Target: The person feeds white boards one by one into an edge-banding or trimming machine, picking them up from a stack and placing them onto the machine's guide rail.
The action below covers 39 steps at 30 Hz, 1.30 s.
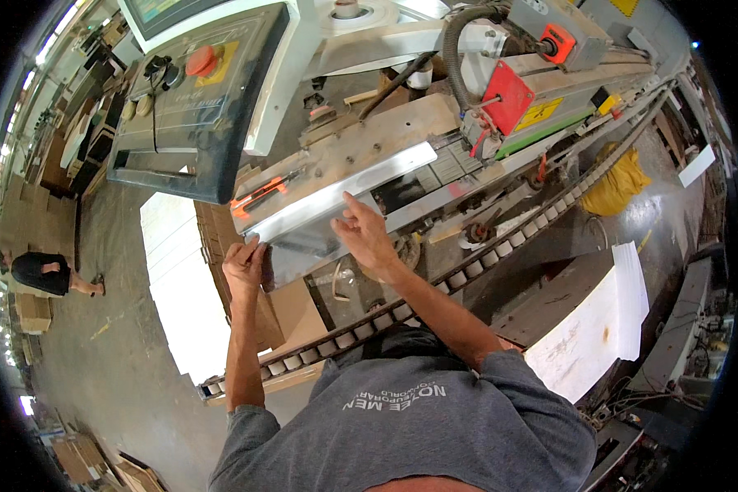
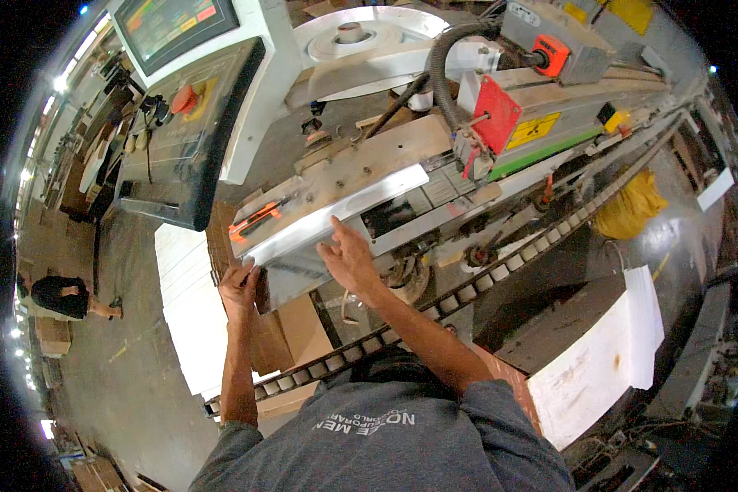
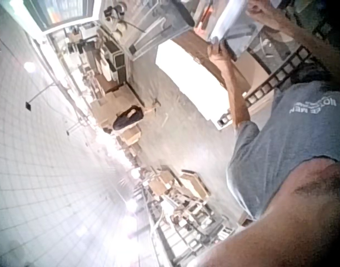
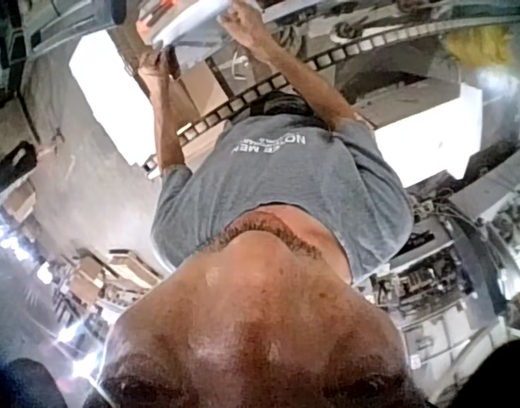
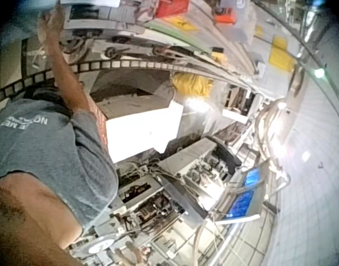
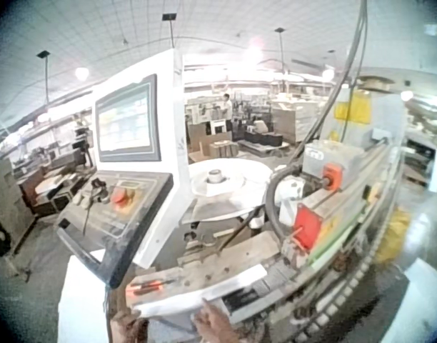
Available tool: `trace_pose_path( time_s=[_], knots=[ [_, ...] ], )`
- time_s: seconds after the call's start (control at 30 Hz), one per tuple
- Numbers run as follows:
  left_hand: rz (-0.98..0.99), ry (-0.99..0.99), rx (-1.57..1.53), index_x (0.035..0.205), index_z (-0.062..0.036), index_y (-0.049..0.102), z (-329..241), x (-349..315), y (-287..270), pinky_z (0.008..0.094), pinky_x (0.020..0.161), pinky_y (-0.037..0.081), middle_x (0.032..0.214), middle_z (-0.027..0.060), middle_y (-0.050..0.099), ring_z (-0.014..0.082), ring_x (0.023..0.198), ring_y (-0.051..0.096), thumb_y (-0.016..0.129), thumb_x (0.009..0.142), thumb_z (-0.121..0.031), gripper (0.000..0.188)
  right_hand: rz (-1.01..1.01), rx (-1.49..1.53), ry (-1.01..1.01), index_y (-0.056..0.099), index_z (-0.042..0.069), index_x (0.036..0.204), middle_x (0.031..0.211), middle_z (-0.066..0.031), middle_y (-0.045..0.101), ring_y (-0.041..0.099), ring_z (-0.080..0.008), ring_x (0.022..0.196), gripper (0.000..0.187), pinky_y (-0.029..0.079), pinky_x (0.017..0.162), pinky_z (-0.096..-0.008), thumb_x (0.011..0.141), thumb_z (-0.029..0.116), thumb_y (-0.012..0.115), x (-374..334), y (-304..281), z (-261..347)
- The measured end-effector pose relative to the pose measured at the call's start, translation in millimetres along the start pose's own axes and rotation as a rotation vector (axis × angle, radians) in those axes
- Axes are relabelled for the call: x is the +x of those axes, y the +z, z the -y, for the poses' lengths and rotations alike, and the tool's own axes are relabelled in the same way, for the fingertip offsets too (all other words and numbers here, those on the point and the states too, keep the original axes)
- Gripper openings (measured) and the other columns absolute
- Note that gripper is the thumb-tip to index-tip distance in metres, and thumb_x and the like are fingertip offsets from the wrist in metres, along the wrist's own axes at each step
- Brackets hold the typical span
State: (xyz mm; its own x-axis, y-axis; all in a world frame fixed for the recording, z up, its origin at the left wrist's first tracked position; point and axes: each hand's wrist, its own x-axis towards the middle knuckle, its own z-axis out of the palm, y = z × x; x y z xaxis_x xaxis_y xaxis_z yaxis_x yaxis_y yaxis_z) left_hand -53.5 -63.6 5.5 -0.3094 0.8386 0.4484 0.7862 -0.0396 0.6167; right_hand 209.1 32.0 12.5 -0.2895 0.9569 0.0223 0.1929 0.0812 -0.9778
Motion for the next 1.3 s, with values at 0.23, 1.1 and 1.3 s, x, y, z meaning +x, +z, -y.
trace_pose_path(
  time_s=[0.23,1.1,1.3],
  knots=[
    [0.016,0.036,0.031,0.099,0.0002,0.075,-15,10,13,0.0342,0.06,0.048,0.074,0.0138,0.059,0.0245,0.064,0.058,0.078,0.081,-0.004,0.019,-0.04,-0.116,-0.065,0.04,-0.001,0.148,0.102,-0.0162,0.058,0.058,-0.0235,0.085,0.072,0.052,0.078,-0.038,0.09,0.025,0.072,13,-16,-10],
    [0.02,0.375,-0.005,0.098,-0.001,0.075,-163,67,214,0.0323,0.065,0.052,0.079,0.0138,0.068,0.0237,0.068,0.063,0.077,0.081,0.001,0.018,-0.538,-0.29,0.086,0.068,0.005,0.124,0.112,-0.0131,0.071,0.068,-0.0188,0.095,0.031,0.054,0.083,-0.0312,0.093,0.009,0.066,-124,-418,-97],
    [0.127,0.332,0.04,0.112,-0.0031,0.074,-208,85,275,0.0316,0.056,0.047,0.073,0.009,0.063,0.0156,0.061,0.055,0.076,0.086,-0.007,0.026,-0.88,-1.308,0.192,0.06,-0.001,0.129,0.126,-0.0223,0.062,0.06,-0.0418,0.105,0.055,0.043,0.104,-0.0473,0.078,0.013,0.075,-259,-677,-179]
  ],
)
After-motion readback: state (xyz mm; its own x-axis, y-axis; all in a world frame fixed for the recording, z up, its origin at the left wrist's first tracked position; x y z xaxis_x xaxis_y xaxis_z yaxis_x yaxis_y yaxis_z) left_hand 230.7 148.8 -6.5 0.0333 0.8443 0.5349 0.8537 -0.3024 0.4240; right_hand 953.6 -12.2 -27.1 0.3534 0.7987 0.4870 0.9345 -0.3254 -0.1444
